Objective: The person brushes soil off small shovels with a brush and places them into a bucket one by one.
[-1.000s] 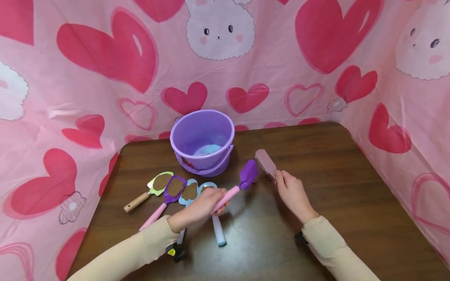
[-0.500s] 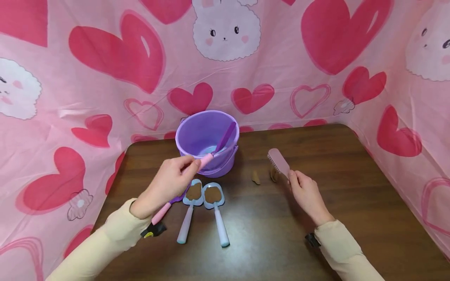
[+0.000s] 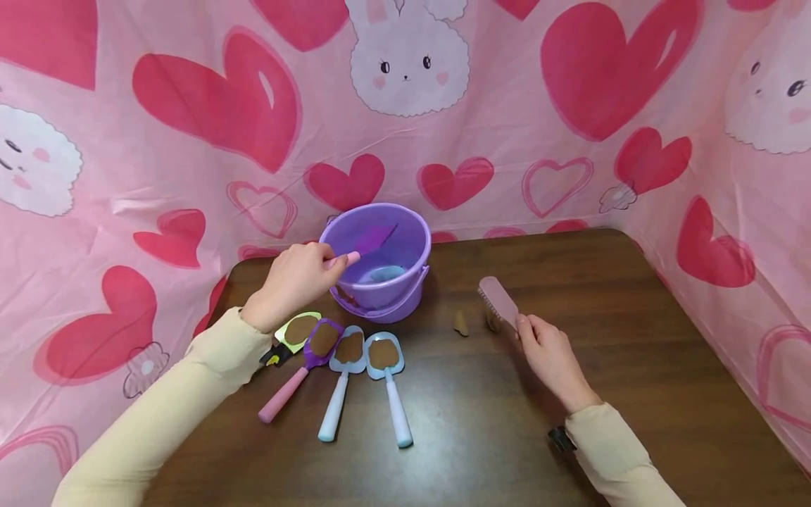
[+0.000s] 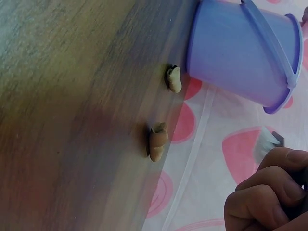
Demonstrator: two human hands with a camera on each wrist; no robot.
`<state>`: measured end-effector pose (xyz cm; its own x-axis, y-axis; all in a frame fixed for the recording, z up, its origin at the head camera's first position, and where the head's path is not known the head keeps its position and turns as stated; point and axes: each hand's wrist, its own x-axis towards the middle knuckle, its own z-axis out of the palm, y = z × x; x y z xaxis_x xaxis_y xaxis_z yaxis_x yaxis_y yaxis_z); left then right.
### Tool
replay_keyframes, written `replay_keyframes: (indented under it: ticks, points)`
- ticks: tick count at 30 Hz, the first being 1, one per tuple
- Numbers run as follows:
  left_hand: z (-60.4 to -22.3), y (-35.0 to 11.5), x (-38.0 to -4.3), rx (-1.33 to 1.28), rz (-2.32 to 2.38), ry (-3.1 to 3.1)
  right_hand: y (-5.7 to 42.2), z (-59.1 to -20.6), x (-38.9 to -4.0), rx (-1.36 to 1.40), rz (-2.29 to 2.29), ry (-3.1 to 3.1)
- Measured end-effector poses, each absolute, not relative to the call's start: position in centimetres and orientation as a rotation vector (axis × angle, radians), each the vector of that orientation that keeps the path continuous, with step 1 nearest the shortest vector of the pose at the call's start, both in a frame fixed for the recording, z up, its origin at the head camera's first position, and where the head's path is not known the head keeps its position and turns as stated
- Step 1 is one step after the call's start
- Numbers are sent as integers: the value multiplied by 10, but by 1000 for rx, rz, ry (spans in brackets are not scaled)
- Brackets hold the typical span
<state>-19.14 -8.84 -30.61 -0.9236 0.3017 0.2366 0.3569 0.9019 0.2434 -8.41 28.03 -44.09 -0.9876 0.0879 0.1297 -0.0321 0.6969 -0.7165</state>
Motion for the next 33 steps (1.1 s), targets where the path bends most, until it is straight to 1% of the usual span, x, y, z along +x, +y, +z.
replay_keyframes:
  ticks: [10, 17, 33]
  points:
    - [-308, -65, -225, -577, -164, -3042, 281, -442, -80, -33, 1146, -2762]
    - [-315, -53, -241, -597, -1, -3168, 281, -445, -78, -32, 1139, -2768]
    - [-329, -50, -253, -616, -1, -3311, 286, -448, -76, -49, 1183, -2779]
